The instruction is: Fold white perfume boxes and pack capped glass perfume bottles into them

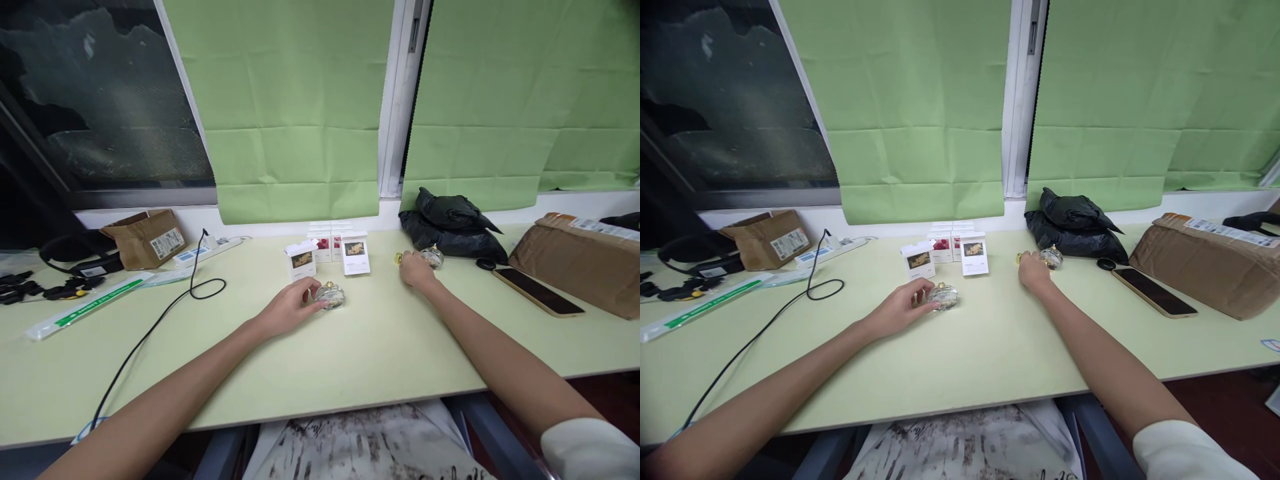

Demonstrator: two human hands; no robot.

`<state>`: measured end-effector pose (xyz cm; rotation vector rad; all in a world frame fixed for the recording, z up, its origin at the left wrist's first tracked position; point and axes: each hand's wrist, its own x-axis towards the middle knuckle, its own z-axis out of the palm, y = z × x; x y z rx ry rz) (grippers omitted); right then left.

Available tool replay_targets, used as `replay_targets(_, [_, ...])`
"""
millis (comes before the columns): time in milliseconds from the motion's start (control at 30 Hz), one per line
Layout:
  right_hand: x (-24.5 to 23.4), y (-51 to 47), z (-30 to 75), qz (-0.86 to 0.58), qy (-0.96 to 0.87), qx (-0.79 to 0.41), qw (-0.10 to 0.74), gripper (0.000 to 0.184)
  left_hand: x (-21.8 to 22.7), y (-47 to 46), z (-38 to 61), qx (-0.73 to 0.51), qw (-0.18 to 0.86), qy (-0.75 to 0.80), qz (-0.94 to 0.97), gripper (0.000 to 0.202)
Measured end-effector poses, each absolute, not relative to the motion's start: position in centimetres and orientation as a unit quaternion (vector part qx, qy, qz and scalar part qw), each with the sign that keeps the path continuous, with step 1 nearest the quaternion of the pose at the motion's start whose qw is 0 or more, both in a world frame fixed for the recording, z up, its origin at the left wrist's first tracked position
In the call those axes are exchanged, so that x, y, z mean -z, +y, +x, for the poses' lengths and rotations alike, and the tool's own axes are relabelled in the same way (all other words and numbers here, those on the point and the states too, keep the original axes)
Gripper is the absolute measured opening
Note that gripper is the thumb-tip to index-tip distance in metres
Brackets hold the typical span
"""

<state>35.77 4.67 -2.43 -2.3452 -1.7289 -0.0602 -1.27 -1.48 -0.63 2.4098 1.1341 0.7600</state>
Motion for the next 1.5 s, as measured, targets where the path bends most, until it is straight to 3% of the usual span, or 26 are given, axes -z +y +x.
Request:
replay_targets(267, [1.5, 3.6, 34.8, -0.778, -0.62, 0.001, 0.103, 0.036, 0.7, -1.5, -1.3, -0.26, 0.184, 0.41, 0.855, 0.038])
replay_targets(500, [0.3, 0.8, 30.1, -0.647, -0.745, -0.053, 0.153, 0.016, 0.6, -1.4, -1.3, -0.254, 0.186, 0.404, 0.859, 0.037])
replay_targets(667, [0.4, -1.5, 25.7, -0.438, -0.798, -0.194, 0.365, 0.017, 0.6, -1.5, -1.2, -0.266, 0.185, 0.397, 0.858, 0.035])
replay_targets(800, [0.5, -2.6, 24.5, -0.372, -0.795, -0.214, 0.43, 0.013, 0.7, -1.4, -1.2, -0.274, 0.185, 0.393, 0.858, 0.033])
replay_targets(1500, [0.7, -2.3, 24.9, -0.356, -0.8, -0.175, 0.45, 0.013, 0.8, -1.3, -1.2, -0.273, 0.173, 0.388, 0.863, 0.035])
